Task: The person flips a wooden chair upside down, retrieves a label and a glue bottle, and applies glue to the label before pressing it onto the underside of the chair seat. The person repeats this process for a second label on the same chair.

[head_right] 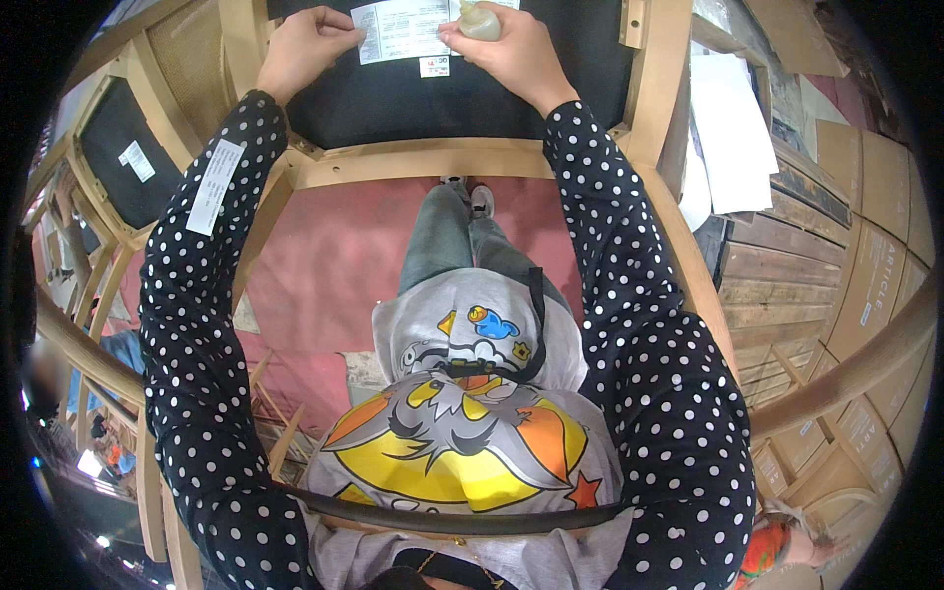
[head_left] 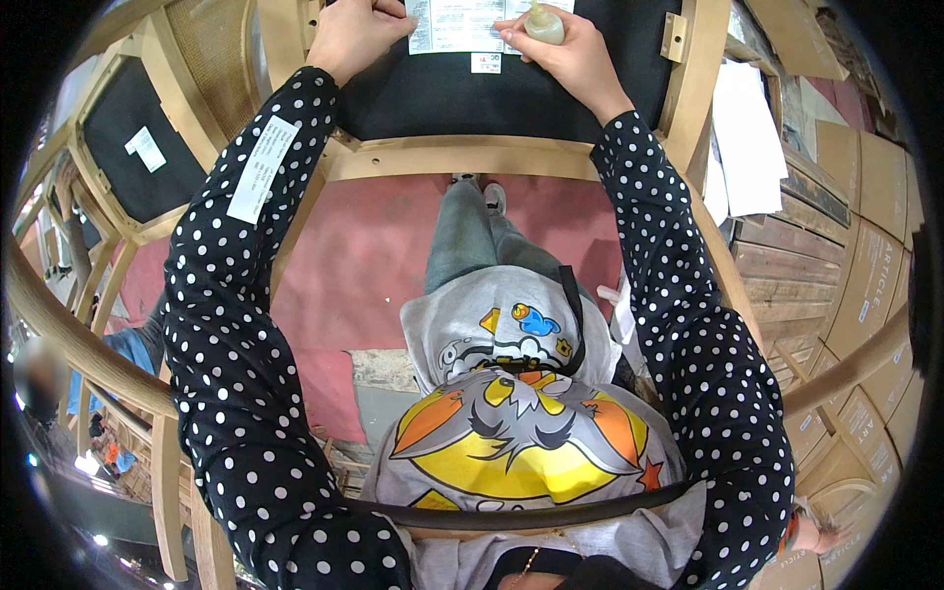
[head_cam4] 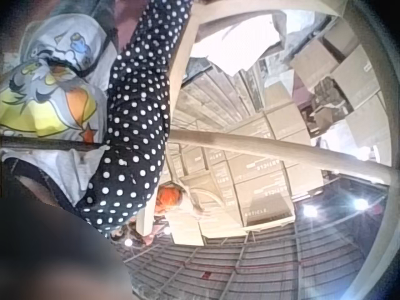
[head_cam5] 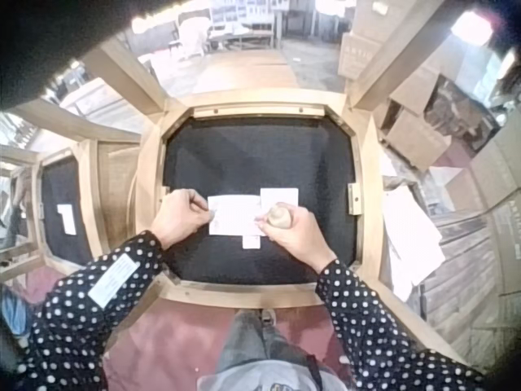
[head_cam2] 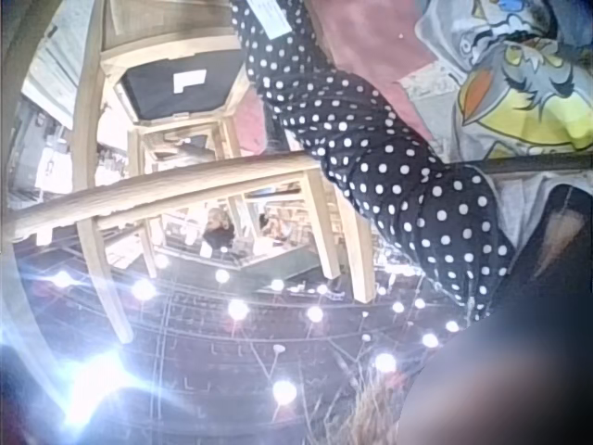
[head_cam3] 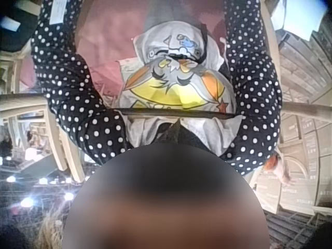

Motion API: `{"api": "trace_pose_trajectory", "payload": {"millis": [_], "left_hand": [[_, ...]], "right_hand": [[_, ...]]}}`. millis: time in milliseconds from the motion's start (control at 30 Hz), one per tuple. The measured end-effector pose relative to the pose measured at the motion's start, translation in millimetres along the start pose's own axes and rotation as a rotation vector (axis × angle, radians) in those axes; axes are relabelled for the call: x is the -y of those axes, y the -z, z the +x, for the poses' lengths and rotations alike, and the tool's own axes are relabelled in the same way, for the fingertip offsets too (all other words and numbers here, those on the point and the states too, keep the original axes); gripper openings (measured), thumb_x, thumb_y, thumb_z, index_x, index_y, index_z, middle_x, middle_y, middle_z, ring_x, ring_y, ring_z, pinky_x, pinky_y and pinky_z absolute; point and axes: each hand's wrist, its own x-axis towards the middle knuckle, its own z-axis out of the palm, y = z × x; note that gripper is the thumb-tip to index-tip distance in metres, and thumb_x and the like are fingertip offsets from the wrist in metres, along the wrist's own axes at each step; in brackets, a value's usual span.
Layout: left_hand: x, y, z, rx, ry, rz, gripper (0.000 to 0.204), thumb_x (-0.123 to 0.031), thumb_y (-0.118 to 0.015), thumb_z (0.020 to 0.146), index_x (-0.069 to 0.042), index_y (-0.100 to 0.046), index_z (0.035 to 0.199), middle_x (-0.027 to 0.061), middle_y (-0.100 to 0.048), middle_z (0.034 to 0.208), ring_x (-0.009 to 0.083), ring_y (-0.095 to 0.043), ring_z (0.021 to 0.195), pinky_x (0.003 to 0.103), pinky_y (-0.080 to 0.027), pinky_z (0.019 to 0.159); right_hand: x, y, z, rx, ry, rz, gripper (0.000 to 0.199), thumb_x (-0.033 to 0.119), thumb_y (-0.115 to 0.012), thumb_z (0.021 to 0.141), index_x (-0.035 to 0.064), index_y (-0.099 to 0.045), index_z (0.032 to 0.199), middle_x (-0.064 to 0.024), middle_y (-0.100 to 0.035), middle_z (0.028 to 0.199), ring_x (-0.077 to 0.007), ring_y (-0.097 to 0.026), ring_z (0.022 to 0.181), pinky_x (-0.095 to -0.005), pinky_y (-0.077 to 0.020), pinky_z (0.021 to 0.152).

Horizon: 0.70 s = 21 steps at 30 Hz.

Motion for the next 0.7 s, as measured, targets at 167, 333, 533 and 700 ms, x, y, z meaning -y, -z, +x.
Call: {"api": "trace_pose_trajectory", "payload": {"millis": [167,333,533,700], "left_hand": [[-6.9,-0.3,-4.3,-0.043,-0.027,-0.002,0.023,-0.017,-0.08,0.079,0.0,-0.069,0.088,0.0108,-0.072,0.075,0.0185,-0.071,0.068,0.033,-0.057,0.067],[-9.3,-12.9,-20.9,-0.365,-0.406,0.398,0.039,-0.012,-0.075,0.081,-0.003,-0.059,0.116,0.0193,-0.066,0.124,0.0248,-0.071,0.099,0.034,-0.057,0.08],[33.9,-29.2,-34.9,-0.114,-0.845,0.78,0.074,-0.046,-0.055,0.1,-0.021,-0.024,0.162,-0.0008,-0.025,0.168,0.0182,-0.027,0.152,0.054,-0.015,0.124],[67.5,-24.5,-26.7,-0.071,-0.865,0.794,0.081,-0.059,-0.048,0.1,-0.021,-0.018,0.164,-0.0012,-0.02,0.17,0.016,-0.02,0.156,0.057,-0.011,0.126]], "right_hand": [[0.4,-2.6,0.1,-0.021,0.048,0.012,0.015,0.014,-0.077,0.09,-0.0007,-0.074,0.095,-0.0049,-0.076,0.086,-0.0074,-0.068,0.079,-0.025,-0.054,0.072],[-7.9,-2.2,0.0,-0.034,0.075,-0.045,0.016,0.013,-0.075,0.091,0.0004,-0.072,0.1,-0.0047,-0.075,0.091,-0.0078,-0.068,0.081,-0.0246,-0.0536,0.073],[-30.8,-4.1,5.4,-0.002,0.135,-0.247,0.027,0.031,-0.075,0.092,0.0054,-0.077,0.102,-0.0014,-0.076,0.088,-0.0085,-0.068,0.075,-0.0238,-0.053,0.069],[-36.5,8.3,3.6,0.077,0.03,0.071,0.029,0.036,-0.073,0.093,0.0079,-0.078,0.099,0.0009,-0.074,0.086,-0.0052,-0.062,0.069,-0.0221,-0.0468,0.061]]}}
